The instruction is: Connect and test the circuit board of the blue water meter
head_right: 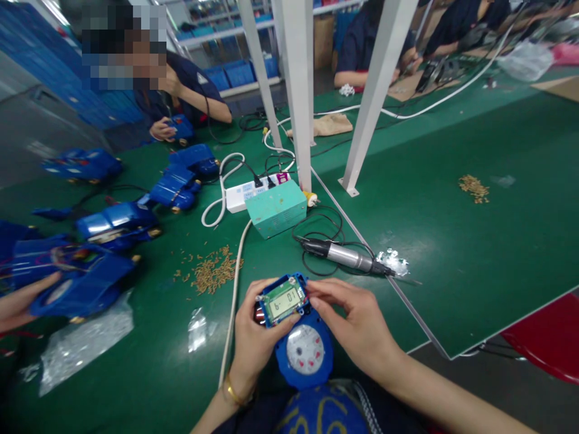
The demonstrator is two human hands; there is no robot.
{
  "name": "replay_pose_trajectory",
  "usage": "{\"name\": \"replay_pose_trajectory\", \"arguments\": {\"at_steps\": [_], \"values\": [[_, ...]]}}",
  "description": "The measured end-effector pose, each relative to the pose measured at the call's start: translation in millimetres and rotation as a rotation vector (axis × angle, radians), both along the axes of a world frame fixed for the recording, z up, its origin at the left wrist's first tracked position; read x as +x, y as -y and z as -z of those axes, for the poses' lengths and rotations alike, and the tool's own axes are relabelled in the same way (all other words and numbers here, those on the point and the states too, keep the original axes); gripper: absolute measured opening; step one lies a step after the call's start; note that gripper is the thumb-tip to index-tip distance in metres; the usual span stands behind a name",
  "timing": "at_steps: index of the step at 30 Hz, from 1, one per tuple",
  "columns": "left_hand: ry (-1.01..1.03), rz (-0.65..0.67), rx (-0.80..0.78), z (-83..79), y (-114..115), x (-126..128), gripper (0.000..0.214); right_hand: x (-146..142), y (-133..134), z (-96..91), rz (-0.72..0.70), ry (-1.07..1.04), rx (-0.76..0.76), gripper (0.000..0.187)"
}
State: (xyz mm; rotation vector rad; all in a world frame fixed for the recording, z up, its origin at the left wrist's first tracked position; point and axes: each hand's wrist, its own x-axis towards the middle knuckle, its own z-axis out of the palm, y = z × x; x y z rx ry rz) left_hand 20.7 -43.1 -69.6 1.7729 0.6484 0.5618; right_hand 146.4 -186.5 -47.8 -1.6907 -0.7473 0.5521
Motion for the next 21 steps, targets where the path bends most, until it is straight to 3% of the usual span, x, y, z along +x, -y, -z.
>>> {"name": "replay_pose_trajectory", "arguments": {"at_steps": [3, 8, 15, 21], "values": [[0.001, 0.007, 0.013, 0.8, 0.2, -0.4, 0.051, -6.5, -3.8, 3.7, 0.011, 0.150, 0.016, 0.020], [0.009, 0.005, 0.016, 1.8, 1.0, -0.9, 0.053, -16.2, -4.5, 17.8, -0.023, 0.196, 0.048, 0.030], [-0.021, 0.001, 0.012, 1.8, 0.3, -2.1, 0.053, -11.8, 5.7, 25.2, 0.109, 0.302, 0.071, 0.021], [0.006, -0.008, 0.082, 0.9, 3.6, 1.8, 0.050, -19.3, 2.2, 25.0, 0.032, 0.358, 0.090, 0.039]]}}
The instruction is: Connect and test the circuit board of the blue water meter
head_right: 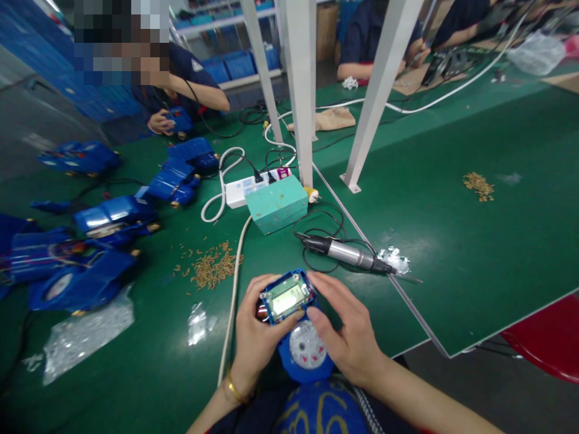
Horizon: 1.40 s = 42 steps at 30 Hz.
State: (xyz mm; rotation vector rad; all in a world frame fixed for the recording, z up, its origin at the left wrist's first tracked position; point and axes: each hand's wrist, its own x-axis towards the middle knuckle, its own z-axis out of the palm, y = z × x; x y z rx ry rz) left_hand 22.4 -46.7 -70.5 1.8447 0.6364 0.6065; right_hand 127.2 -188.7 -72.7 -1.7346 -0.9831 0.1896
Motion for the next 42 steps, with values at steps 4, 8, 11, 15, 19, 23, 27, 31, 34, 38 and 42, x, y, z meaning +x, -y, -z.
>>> {"name": "replay_pose_trajectory", "arguments": {"at_steps": [4, 8, 11, 15, 19, 23, 27, 31, 34, 38, 42], "values": [[0.008, -0.008, 0.048, -3.3, 4.0, 1.2, 0.052, -11.8, -8.5, 3.6, 0.102, -0.081, 0.057, 0.039], [-0.026, -0.002, 0.054, -9.8, 5.2, 0.6, 0.057, -19.5, -8.8, 3.4, 0.199, -0.375, -0.011, 0.039], [-0.030, 0.012, 0.066, -12.8, 4.1, 0.3, 0.057, -19.8, -5.5, 2.1, 0.259, -0.527, -0.146, 0.054], [0.005, 0.014, 0.042, -10.8, 4.5, -0.3, 0.058, -17.4, -1.4, 1.3, 0.287, -0.522, -0.272, 0.069], [0.010, 0.026, 0.014, -7.6, 5.2, -1.9, 0.063, -16.2, -0.3, 0.3, 0.309, -0.447, -0.321, 0.073], [0.015, 0.138, -0.019, -7.5, -3.6, -7.2, 0.073, -16.2, -0.9, -2.7, 0.335, -0.371, -0.355, 0.077], [0.099, 0.345, -0.060, -8.9, -16.9, -12.6, 0.071, -17.3, -1.1, -8.4, 0.372, -0.329, -0.426, 0.083], [0.099, 0.322, -0.069, -10.7, -19.7, -12.5, 0.061, -21.7, -2.5, -13.1, 0.384, -0.299, -0.420, 0.081], [0.096, 0.292, -0.078, -10.4, -16.9, -10.8, 0.062, -24.7, -3.8, -14.2, 0.395, -0.265, -0.401, 0.081], [0.123, 0.281, -0.076, -7.3, -15.7, -10.0, 0.061, -24.8, -3.4, -14.5, 0.393, -0.234, -0.405, 0.084], [0.115, 0.296, -0.074, -5.4, -18.7, -11.2, 0.060, -23.3, -1.2, -12.7, 0.365, -0.208, -0.396, 0.082]]}}
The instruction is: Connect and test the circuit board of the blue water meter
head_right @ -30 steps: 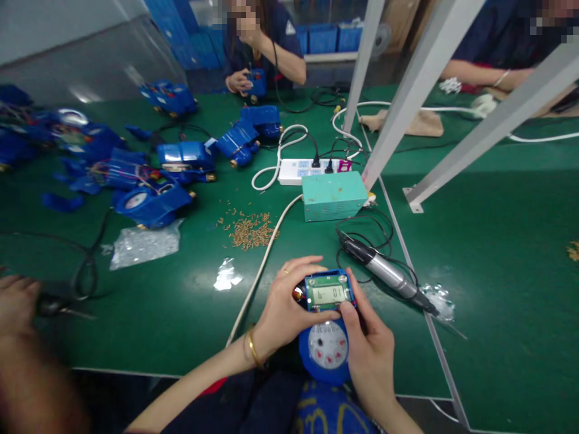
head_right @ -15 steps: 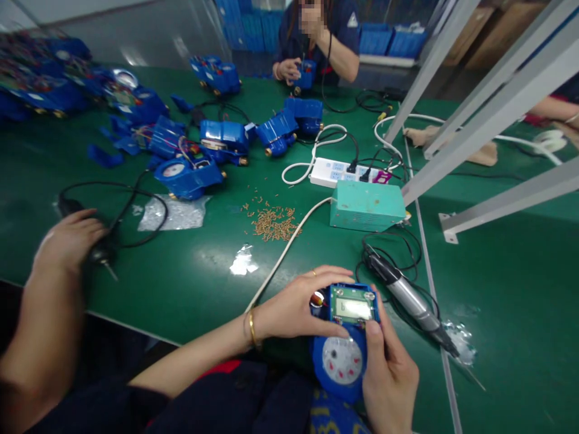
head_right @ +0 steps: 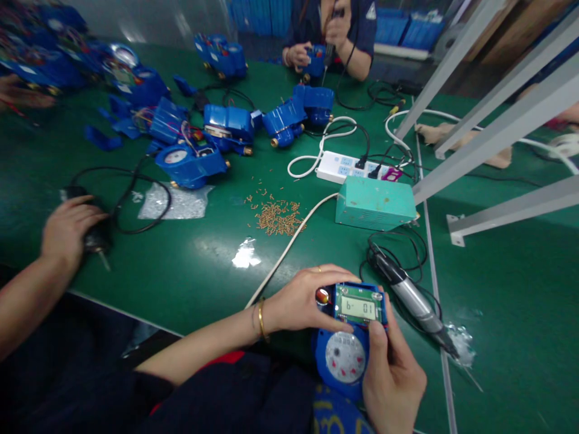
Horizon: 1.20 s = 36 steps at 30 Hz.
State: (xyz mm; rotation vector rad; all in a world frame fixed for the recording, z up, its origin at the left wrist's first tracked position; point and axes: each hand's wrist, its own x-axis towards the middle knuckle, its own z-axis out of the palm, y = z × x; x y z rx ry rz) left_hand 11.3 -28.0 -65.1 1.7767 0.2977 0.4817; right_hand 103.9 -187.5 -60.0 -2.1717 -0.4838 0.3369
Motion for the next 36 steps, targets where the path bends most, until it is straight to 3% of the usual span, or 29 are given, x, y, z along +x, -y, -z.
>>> {"name": "replay_pose_trajectory", "arguments": {"at_steps": [8, 12, 18, 23, 29, 36], "values": [[-0.002, -0.017, 0.054, 6.2, -2.5, -1.0, 0.058, 9.4, 6.8, 5.4, -0.078, -0.022, 0.082, 0.067], [0.003, -0.032, 0.012, 10.4, -3.4, -0.2, 0.057, 30.1, 15.1, 8.3, -0.243, -0.215, 0.176, 0.069], [0.056, -0.082, -0.089, 14.3, -3.4, -0.6, 0.060, 43.6, 7.9, 12.9, -0.357, -0.404, 0.236, 0.071], [0.070, -0.119, -0.125, 16.8, -2.4, -1.6, 0.060, 25.1, -5.2, 11.3, -0.333, -0.467, 0.249, 0.075], [0.095, -0.113, -0.159, 19.0, -2.4, -2.3, 0.058, 11.9, -1.3, 17.0, -0.271, -0.485, 0.278, 0.069], [0.121, -0.168, -0.006, 22.5, -2.9, 0.1, 0.064, 21.7, -0.9, 22.6, -0.311, -0.397, 0.272, 0.063]]}}
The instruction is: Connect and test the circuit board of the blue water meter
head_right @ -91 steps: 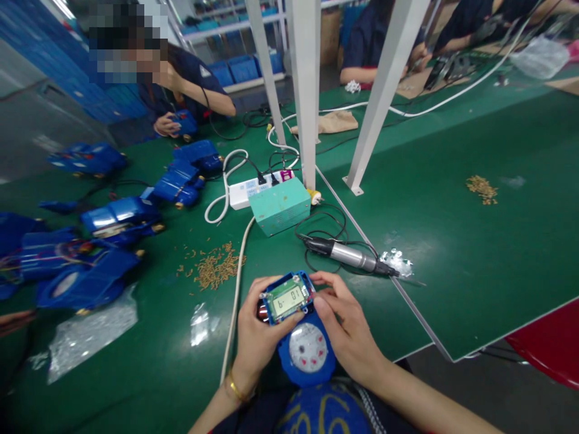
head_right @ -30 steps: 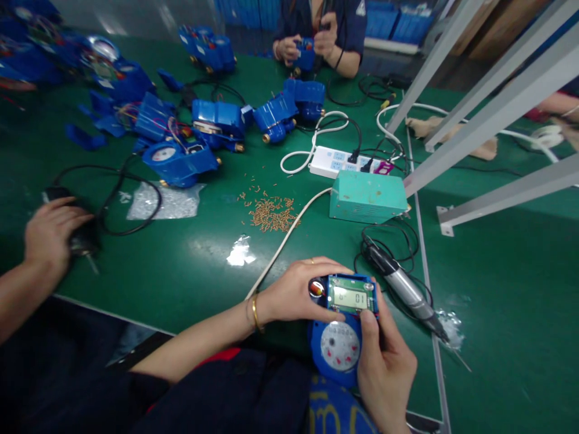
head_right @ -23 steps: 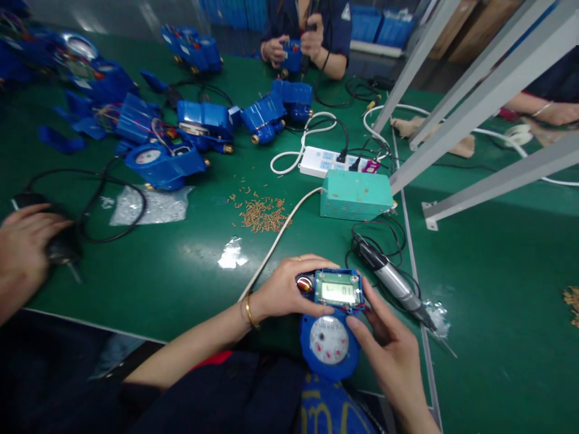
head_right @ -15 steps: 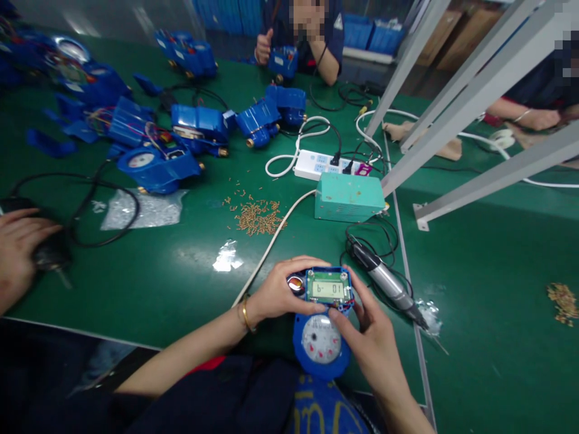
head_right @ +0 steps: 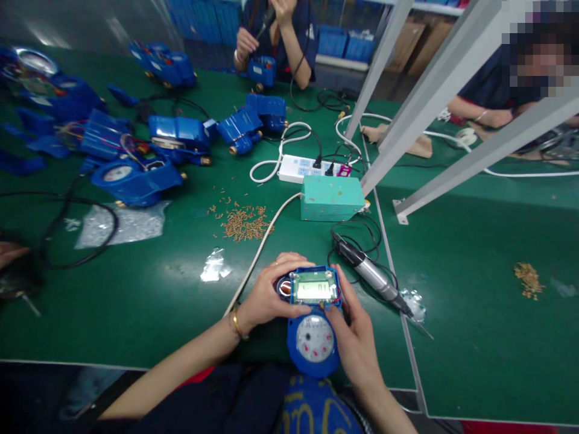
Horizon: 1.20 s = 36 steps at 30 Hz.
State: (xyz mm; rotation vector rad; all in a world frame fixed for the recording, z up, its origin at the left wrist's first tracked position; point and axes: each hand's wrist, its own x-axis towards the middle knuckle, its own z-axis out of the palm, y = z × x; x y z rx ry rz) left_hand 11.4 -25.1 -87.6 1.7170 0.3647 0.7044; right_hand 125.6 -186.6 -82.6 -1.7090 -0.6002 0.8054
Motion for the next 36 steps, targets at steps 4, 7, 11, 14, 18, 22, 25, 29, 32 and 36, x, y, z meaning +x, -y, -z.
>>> {"name": "replay_pose_trajectory", "arguments": {"at_steps": [4, 7, 11, 14, 18, 22, 25, 29, 32, 36], "values": [[0.002, 0.047, -0.050, 0.0, -1.5, 1.2, 0.063, 19.1, -3.8, -9.0, -0.028, 0.177, 0.053, 0.058], [-0.012, 0.049, -0.081, -0.6, -3.0, 1.6, 0.064, 44.7, -8.6, -24.8, -0.225, 0.322, 0.087, 0.031], [-0.051, 0.049, -0.059, -1.9, -5.0, 2.8, 0.065, 77.4, -21.7, -50.3, -0.611, 0.533, -0.016, 0.015], [-0.068, 0.063, -0.046, -2.0, -6.0, 3.8, 0.065, 90.2, -34.9, -61.6, -0.787, 0.541, -0.073, 0.012], [-0.064, 0.058, -0.041, 0.6, -7.4, 3.5, 0.063, 92.6, -46.3, -59.1, -0.817, 0.457, -0.075, 0.011], [-0.065, 0.050, -0.002, 4.6, -9.2, 3.2, 0.064, 83.1, -50.3, -45.4, -0.687, 0.434, -0.085, 0.024], [-0.063, 0.052, 0.017, 7.0, -10.8, 3.5, 0.063, 70.8, -52.7, -38.1, -0.527, 0.479, -0.081, 0.025], [-0.053, 0.064, 0.023, 8.1, -12.1, 3.1, 0.062, 56.5, -52.3, -35.5, -0.393, 0.537, -0.051, 0.024], [-0.071, 0.076, 0.054, 7.0, -10.8, 3.0, 0.061, 51.6, -48.2, -32.3, -0.309, 0.577, -0.024, 0.022], [-0.082, 0.076, 0.095, 3.8, -8.2, 2.8, 0.062, 50.5, -43.4, -22.4, -0.206, 0.587, 0.014, 0.020]]}}
